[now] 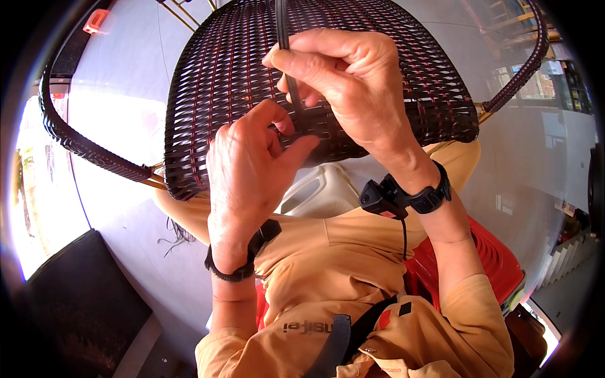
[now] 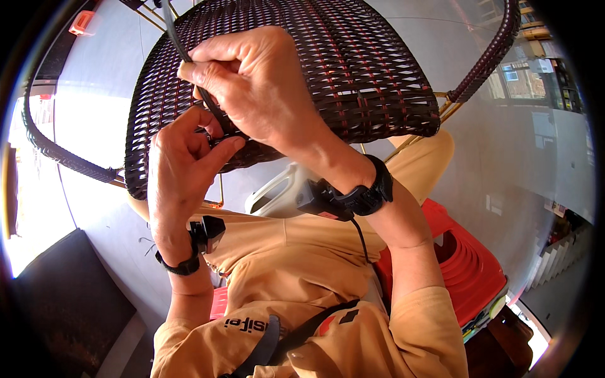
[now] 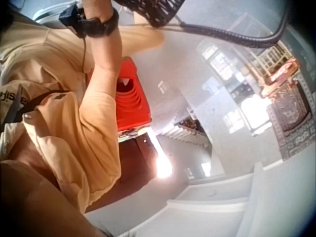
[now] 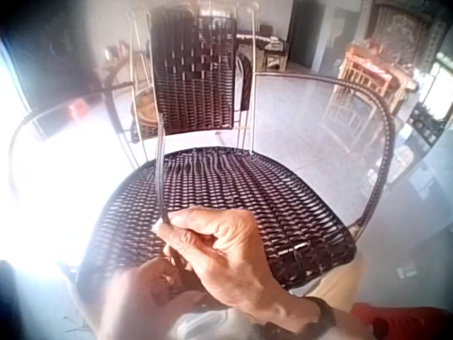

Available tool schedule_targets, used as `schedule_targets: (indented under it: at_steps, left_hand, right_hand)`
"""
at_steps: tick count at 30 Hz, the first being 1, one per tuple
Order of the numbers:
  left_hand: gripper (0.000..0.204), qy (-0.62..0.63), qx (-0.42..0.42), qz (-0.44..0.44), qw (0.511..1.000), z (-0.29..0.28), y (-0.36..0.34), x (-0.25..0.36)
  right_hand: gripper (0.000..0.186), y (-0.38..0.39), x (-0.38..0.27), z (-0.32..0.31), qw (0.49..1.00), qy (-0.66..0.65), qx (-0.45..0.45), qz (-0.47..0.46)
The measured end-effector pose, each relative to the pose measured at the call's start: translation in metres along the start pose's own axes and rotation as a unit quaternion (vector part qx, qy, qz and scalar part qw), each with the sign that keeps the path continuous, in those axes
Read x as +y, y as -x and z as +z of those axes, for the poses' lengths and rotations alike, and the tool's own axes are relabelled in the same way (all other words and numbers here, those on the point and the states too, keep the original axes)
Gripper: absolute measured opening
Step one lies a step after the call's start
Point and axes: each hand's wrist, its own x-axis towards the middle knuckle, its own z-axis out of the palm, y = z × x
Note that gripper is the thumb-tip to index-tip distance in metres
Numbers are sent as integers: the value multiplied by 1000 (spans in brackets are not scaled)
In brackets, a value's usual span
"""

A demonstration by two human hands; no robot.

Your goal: The person weaves a plastic strip into the back of a wicker chair and uses a screwdriver to pry open the weave and tuck the strip end inside.

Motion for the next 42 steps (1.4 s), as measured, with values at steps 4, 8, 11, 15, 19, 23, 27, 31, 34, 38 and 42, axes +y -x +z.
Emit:
schedule_targets:
  at_steps: [4,8,11,15,19,23,27,31,34,38,42]
  left_hand:
    - [23,21,0,6,1000,0,-2,-3]
    - [23,1,-12,6,1000,-1,-2,-1]
    - [23,10,-16,16,1000,-1,0,-5]
    - [26,18,-37,40,998,-8,4,-7]
    - [25,-15,-47,41,998,-4,5,-5]
    - [24,2,-9,46,999,1,12,-9]
    - [23,6,-4,40,999,5,13,-6]
    - [21,-3,-5,45,999,4,12,-6]
    - [19,-13,-8,60,998,4,10,-7]
    - [15,2,27,93,995,10,11,-9]
    - [18,20,15,95,995,9,13,-9]
  right_hand:
    - [14,-3,6,1,1000,1,4,14]
    - [13,-10,19,-1,992,-56,10,111]
    - [13,-11,21,4,991,-50,19,123]
    - [14,-15,20,6,988,-23,5,154]
    - [16,-16,23,-1,987,-2,6,159]
    - [16,-21,24,0,972,-17,-44,229]
    - [16,-22,27,4,968,11,-45,248]
    - [20,-20,30,1,975,-12,-55,217]
    - [20,-20,29,2,973,0,-49,224]
    - [16,-28,42,2,985,14,4,174]
    - [16,-26,37,4,979,-16,-4,204]
